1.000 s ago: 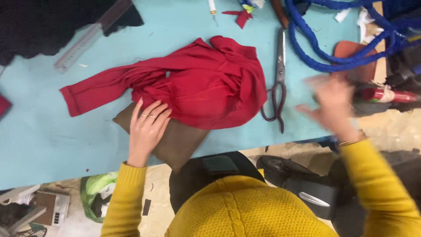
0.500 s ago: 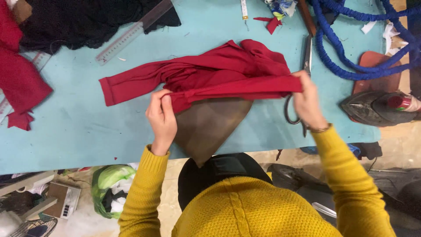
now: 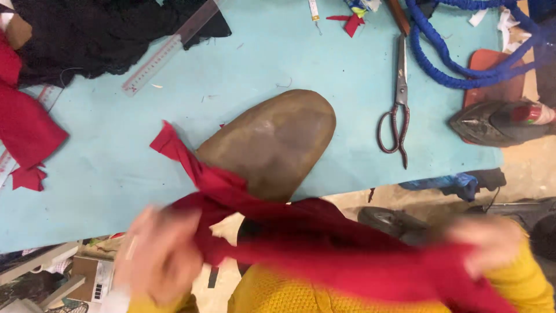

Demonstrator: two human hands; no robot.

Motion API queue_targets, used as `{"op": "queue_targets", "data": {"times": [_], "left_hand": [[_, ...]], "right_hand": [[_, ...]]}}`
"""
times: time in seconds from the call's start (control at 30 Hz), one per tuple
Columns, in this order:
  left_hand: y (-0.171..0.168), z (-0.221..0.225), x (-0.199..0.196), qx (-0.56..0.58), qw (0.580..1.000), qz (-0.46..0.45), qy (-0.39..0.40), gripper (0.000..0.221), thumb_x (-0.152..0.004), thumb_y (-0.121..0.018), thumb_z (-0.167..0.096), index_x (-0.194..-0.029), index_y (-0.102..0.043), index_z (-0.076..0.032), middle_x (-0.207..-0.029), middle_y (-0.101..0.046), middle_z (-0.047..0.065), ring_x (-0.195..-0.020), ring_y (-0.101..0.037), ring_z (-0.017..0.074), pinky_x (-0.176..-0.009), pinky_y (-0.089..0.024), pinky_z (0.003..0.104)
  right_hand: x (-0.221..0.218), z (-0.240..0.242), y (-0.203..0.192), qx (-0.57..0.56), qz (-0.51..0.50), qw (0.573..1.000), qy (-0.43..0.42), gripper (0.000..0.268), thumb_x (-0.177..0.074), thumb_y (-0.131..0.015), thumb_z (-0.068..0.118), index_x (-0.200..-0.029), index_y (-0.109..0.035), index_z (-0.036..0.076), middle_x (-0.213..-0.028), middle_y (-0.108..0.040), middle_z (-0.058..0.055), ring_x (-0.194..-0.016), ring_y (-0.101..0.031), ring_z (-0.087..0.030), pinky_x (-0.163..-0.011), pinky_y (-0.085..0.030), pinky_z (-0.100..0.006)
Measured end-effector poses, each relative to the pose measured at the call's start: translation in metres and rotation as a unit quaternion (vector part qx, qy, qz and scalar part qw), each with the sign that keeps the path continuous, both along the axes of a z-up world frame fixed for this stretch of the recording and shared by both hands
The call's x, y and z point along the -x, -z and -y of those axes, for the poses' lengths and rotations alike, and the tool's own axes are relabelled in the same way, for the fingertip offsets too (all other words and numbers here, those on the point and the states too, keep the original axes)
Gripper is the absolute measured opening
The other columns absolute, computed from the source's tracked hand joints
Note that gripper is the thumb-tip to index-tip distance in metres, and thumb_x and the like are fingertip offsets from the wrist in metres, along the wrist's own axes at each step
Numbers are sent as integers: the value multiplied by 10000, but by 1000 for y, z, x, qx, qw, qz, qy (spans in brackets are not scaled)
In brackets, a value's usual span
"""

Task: Arranging red fabric on a mold, measuring with a ruler, and pressing it with an iron.

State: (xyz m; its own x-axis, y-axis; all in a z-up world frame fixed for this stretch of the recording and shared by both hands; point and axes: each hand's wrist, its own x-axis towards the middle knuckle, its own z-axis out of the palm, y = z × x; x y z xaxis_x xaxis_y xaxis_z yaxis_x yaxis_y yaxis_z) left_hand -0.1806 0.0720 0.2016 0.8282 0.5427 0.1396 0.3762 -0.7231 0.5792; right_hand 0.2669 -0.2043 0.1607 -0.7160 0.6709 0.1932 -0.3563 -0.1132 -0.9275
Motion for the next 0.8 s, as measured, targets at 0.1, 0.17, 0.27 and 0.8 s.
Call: {"op": "queue_targets", "data": {"times": [0.1, 0.17, 0.27, 0.8], "left_hand": [[40, -32, -90, -128, 973, 139, -131, 156, -1060, -623, -22, -1123, -761, -59, -1109, -771, 68, -1003, -726, 285, -1011, -542, 395], [70, -60, -141, -48, 989, 133, -43, 120, -1090, -545, -108, -1109, -643, -41, -1065, -704, 107, -931, -687, 311, -814, -523, 443], [148, -82, -199, -71, 993, 90, -19, 144, -1097, -505, -157, -981, -546, -82, -854, -623, 99, -668, -623, 348, -548, -471, 482], [201, -90, -257, -387, 921, -22, -40, 339, -984, -770, -358, -1240, -653, -169, -1247, -617, 48, -1073, -565, 244, -865, -438, 424]], "right_hand": [[-21, 45, 80, 341, 451, 757, 327, 549, -788, -736, 302, -1267, -753, 34, -1163, -851, -99, -950, -799, -204, -836, -685, -380], [21, -39, 44, 292, 302, 768, 484, 519, -1030, -406, 323, -1380, -590, -12, -1471, -602, -114, -1339, -548, -190, -1207, -361, -340], [-4, -46, 119, 411, 148, 699, 567, 350, -1053, -548, 283, -1325, -620, 75, -1258, -692, -59, -1080, -639, -106, -956, -508, -228], [14, -96, 153, -112, 608, 475, 627, 373, -997, -582, -32, -1369, -562, -10, -1260, -557, -217, -1175, -516, -394, -1021, -383, -471]]}}
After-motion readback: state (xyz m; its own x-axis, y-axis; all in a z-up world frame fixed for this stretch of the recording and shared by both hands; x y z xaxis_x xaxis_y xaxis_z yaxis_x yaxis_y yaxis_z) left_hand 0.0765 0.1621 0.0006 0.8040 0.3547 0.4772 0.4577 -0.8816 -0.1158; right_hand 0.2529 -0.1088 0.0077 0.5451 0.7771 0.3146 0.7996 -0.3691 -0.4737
